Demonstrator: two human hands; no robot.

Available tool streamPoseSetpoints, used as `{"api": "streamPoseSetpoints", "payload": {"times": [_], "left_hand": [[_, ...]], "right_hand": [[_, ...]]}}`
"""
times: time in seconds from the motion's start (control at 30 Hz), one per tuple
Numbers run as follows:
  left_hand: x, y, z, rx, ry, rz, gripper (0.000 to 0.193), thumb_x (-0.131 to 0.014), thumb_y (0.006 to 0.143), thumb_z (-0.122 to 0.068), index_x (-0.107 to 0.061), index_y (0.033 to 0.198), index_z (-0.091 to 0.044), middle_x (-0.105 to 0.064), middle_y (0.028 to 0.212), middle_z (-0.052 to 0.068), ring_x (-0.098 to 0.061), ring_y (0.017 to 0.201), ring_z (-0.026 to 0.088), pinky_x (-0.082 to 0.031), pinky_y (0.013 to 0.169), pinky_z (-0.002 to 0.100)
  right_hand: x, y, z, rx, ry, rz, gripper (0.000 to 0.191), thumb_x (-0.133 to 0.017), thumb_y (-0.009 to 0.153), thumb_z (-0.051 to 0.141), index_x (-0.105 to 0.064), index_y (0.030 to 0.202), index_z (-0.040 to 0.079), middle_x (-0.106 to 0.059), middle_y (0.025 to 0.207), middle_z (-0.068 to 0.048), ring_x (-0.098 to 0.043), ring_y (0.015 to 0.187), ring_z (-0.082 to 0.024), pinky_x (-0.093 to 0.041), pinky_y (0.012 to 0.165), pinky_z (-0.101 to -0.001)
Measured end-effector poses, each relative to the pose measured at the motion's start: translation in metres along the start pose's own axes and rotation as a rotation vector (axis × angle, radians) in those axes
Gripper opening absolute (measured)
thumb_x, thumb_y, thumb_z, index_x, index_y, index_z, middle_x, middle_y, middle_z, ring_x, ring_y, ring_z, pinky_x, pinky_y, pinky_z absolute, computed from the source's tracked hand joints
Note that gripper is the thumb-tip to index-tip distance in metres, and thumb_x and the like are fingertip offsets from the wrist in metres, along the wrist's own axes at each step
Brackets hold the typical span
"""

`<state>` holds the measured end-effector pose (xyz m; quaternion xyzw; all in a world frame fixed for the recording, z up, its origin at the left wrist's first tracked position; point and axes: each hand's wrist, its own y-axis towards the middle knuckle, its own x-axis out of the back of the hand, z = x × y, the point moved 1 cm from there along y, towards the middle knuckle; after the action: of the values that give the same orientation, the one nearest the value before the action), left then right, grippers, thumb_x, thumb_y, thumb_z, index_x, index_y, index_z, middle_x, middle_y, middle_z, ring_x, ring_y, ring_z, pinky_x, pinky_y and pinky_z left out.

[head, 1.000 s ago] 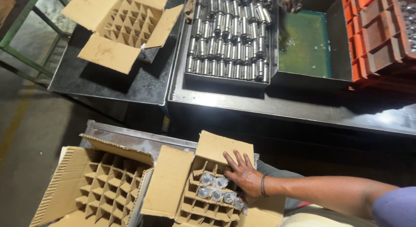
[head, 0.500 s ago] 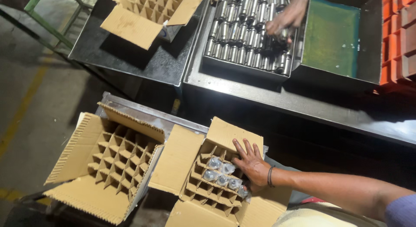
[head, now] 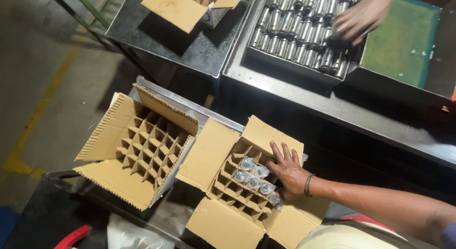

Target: The person picks metal parts from a tray, wraps each one in a small plastic bag, and places the wrapped items into the compartments of a cardboard box. The process is repeated for multiple parts until the box is filled.

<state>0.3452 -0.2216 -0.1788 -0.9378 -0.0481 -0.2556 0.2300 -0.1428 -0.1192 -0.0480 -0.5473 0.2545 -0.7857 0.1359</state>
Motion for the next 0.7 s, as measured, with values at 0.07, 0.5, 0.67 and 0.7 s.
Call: {"api": "streamPoseSetpoints", "payload": {"times": [0.07,0.5,0.67,0.7], "left_hand": [[0.001,-0.002,0.0,-0.001,-0.017,0.0,0.021,-0.068,0.096,0.0,-0.061,0.112,0.011,-0.062,0.109,0.017,-0.057,0.102,0.024,-0.047,0.091,0.034],[0.015,-0.035,0.01,0.033,-0.064,-0.073,0.017,-0.07,0.098,-0.001,-0.063,0.109,0.01,-0.064,0.105,0.015,-0.059,0.098,0.021,-0.048,0.087,0.032],[0.001,-0.052,0.005,0.054,-0.079,-0.121,0.016,-0.07,0.098,-0.001,-0.063,0.108,0.01,-0.065,0.103,0.014,-0.06,0.096,0.019,-0.049,0.086,0.031],[-0.004,-0.056,0.006,0.06,-0.081,-0.133,0.016,-0.07,0.099,-0.001,-0.063,0.107,0.01,-0.065,0.103,0.014,-0.06,0.095,0.019,-0.049,0.085,0.031]], "right_hand": [[-0.001,0.001,0.0,-0.008,0.001,0.005,0.099,-0.096,0.051,0.027,-0.048,0.135,0.009,0.004,0.162,-0.031,-0.003,0.147,-0.062,-0.018,0.112,-0.0765],[-0.003,0.0,-0.004,0.002,-0.049,0.008,0.097,-0.09,0.047,0.019,-0.048,0.134,0.007,0.006,0.163,-0.032,-0.002,0.147,-0.063,-0.018,0.111,-0.0772],[-0.006,-0.002,-0.007,-0.015,-0.028,0.031,0.096,-0.091,0.048,0.02,-0.049,0.133,0.008,0.005,0.164,-0.031,-0.002,0.148,-0.062,-0.018,0.113,-0.0767],[-0.006,-0.002,-0.007,-0.002,-0.018,0.001,0.095,-0.091,0.048,0.021,-0.05,0.132,0.008,0.004,0.163,-0.031,-0.002,0.147,-0.063,-0.018,0.112,-0.0778]]}}
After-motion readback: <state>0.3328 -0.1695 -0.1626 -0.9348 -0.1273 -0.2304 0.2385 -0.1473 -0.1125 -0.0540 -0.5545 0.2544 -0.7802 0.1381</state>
